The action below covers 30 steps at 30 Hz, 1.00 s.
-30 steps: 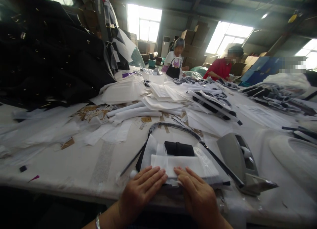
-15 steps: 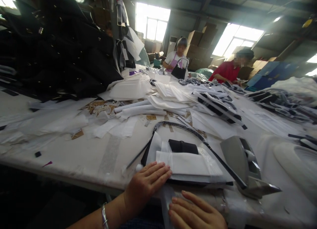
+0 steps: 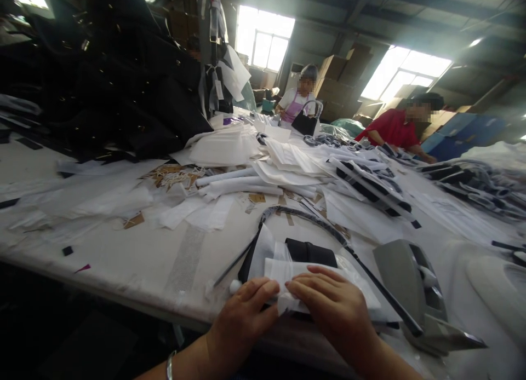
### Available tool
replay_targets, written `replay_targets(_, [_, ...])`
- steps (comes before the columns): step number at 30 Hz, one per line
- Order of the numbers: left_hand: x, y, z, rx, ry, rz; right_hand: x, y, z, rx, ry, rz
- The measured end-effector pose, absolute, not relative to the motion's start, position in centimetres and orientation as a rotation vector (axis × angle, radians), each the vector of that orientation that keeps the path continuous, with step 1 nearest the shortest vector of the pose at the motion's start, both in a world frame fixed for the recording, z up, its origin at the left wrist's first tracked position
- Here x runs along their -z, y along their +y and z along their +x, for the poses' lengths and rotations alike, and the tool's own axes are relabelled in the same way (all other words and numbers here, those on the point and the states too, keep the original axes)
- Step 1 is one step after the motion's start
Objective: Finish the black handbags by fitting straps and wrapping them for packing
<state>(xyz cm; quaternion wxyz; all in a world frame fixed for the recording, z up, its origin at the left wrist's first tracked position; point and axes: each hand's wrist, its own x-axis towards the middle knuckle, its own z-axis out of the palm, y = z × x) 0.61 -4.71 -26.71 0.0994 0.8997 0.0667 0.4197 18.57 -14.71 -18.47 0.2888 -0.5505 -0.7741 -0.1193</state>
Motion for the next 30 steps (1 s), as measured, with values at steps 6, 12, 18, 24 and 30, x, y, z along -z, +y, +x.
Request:
replay_targets(6, [26.7,-4.1,0.5,-1.282,0.165,2.613,19.3,-12.9,19.5,0.033,-1.926,-1.635])
replay_targets(12, [27.3,-3.6,0.3,-1.283,0.108,2.551,20.0,-11.7,19.6,-0.088,-1.813,-1.803])
replay_targets(18, [27.1,-3.3,0.4,-1.31,0.075,2.577,21.4,-11.5,20.1,-0.31,-1.701,-1.937])
replay_targets(24, [26.5,-3.4,0.6,-1.317,0.143,2.65,21.8,-11.2,20.2,-0.515,-1.567,-2.066])
replay_targets(30, [26.5,-3.4,0.6,-1.299,0.194,2.79,21.7,-10.5,20.4,-0.552,-1.578,-2.155])
